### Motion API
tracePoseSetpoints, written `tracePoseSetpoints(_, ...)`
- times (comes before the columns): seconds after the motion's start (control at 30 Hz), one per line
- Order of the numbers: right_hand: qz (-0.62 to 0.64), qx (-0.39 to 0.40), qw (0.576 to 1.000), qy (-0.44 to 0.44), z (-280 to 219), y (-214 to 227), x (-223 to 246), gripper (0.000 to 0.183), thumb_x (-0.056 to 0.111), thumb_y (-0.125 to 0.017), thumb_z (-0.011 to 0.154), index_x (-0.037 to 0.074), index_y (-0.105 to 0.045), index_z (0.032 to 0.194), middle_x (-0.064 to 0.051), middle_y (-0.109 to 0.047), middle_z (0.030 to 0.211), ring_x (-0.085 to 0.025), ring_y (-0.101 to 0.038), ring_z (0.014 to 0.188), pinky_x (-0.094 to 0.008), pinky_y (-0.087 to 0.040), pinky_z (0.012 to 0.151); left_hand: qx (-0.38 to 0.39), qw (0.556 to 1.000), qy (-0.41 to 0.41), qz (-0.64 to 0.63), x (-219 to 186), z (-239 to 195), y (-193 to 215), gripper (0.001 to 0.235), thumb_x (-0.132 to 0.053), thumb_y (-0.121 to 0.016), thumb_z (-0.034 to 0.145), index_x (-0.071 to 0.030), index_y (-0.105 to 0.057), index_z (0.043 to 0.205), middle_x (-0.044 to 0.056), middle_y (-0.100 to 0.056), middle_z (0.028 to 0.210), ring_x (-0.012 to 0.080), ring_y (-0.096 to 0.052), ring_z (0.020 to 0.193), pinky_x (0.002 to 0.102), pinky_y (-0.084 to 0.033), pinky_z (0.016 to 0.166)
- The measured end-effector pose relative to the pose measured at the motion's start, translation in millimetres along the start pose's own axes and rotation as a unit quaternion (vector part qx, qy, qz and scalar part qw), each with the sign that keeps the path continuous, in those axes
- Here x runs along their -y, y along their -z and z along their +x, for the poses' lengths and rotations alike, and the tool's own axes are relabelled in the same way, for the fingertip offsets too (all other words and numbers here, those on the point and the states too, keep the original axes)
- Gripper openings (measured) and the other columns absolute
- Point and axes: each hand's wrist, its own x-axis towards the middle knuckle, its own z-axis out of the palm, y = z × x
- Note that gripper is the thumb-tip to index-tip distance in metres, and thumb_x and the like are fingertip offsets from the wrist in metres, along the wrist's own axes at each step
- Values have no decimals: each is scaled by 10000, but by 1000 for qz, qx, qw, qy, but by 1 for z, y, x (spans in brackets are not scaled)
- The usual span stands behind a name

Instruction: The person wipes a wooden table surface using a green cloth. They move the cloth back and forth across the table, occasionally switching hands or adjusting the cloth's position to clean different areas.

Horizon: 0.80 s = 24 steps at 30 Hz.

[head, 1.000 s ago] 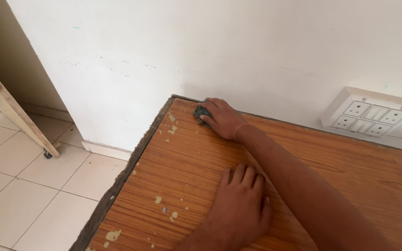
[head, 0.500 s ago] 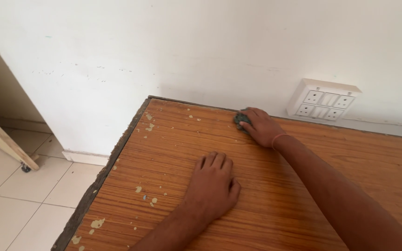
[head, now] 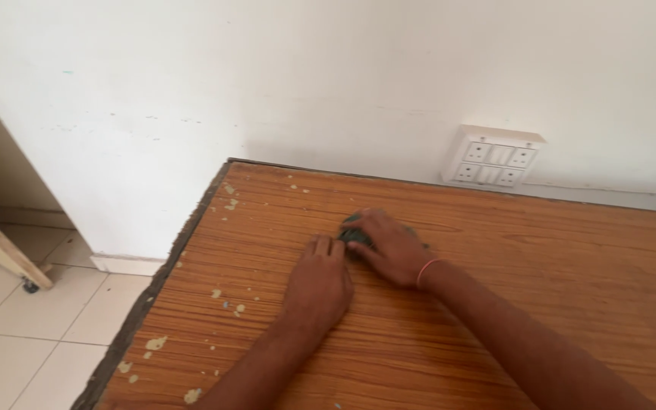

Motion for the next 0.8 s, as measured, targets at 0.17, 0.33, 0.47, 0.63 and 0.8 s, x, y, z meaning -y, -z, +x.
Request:
tracePoseSetpoints(0.17,9,19,1000,12,-18,7,16,434,396,-503,1043,175,-546,1413,-137,-438,1562,-362,-338,1478,-510,-267,1198,20,1000,12,-12,-8,-3,9,380,-140,-583,940,69,-559,1257,278,-566,1331,424,-490,1333,478,-451,1069)
tracePoseSetpoints(0.33,-25,23,999,-14,-6,11,-11,434,419,-479,1039,204,-544,1410,-116,-462,1547,-337,-354,1499,-506,-303,1186,24,1000,16,3,-5,0,7,352,-167,-583,964,60,-568,1233,272,-576,1308,409,-495,1333,477,-460,1069)
tracePoseSetpoints(0.47,-31,-42,998,-47,5,7,-71,448,424,-512,1034,185,-555,1411,-141,-506,1495,-357,-416,1452,-477,-339,1189,11,1000,14,3,-8,0,14,320,-148,-599,930,41,-587,1188,235,-605,1242,378,-546,1256,475,-478,1037)
tracePoseSetpoints(0.63,-42,-43,981,-183,4,28,-118,470,438,-519,998,219,-551,1412,-94,-515,1500,-334,-494,1364,-448,-405,1126,25,999,28,-3,-9,7,16,363,-182,-589,919,32,-582,1213,225,-587,1267,373,-527,1264,488,-454,1054)
tracePoseSetpoints(0.8,-26,-98,982,-161,-8,18,-143,472,421,-555,988,213,-596,1410,-109,-515,1502,-331,-467,1403,-439,-399,1138,71,989,91,92,-5,11,10,666,-395,-452,946,-6,-418,1484,302,-301,1576,483,-194,1500,616,-150,1195)
